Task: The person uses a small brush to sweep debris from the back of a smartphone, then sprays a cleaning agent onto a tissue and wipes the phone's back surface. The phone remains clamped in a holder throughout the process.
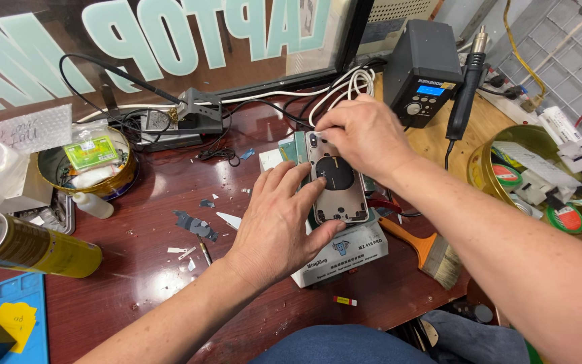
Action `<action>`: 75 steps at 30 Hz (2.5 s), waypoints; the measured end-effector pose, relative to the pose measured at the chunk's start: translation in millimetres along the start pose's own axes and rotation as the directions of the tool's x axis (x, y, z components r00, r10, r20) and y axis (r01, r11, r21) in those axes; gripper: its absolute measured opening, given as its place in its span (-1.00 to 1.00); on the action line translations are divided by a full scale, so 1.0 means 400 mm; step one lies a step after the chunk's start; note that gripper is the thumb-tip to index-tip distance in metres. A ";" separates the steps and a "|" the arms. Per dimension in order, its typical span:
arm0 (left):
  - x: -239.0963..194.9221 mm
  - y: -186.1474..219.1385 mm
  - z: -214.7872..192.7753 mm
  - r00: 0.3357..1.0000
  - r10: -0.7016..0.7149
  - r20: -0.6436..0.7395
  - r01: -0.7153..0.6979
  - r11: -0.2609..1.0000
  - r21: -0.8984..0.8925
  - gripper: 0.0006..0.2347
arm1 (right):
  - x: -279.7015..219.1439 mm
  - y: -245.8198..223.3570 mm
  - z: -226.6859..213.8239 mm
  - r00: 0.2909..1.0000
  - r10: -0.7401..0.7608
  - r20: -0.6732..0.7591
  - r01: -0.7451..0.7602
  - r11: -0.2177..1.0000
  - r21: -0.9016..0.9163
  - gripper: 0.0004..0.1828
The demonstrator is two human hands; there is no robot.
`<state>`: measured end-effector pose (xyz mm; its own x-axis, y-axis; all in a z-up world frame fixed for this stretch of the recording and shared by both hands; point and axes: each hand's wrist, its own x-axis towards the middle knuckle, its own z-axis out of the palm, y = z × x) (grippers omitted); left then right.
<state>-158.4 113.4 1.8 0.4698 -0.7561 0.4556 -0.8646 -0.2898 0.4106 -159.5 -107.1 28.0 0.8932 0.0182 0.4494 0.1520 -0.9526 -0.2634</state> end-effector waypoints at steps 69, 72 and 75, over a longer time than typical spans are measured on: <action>0.001 -0.085 -0.077 0.989 -0.056 0.138 0.098 0.942 -0.322 -0.46 | 0.162 -0.210 0.036 0.677 0.721 0.150 -0.585 0.650 -0.484 -0.75; -0.003 -0.083 -0.079 0.988 -0.061 0.143 0.107 0.934 -0.342 -0.43 | 0.161 -0.208 0.038 0.694 0.704 0.148 -0.579 0.669 -0.465 -0.74; -0.004 -0.084 -0.079 0.984 -0.059 0.166 0.107 0.948 -0.300 -0.45 | 0.157 -0.212 0.048 0.667 0.720 0.190 -0.564 0.655 -0.503 -0.74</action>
<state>-124.6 143.0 12.3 0.4838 -0.8245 0.2933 -0.7155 -0.1796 0.6752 -108.1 -19.3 62.3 0.7857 -0.6164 -0.0525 -0.6171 -0.7869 0.0036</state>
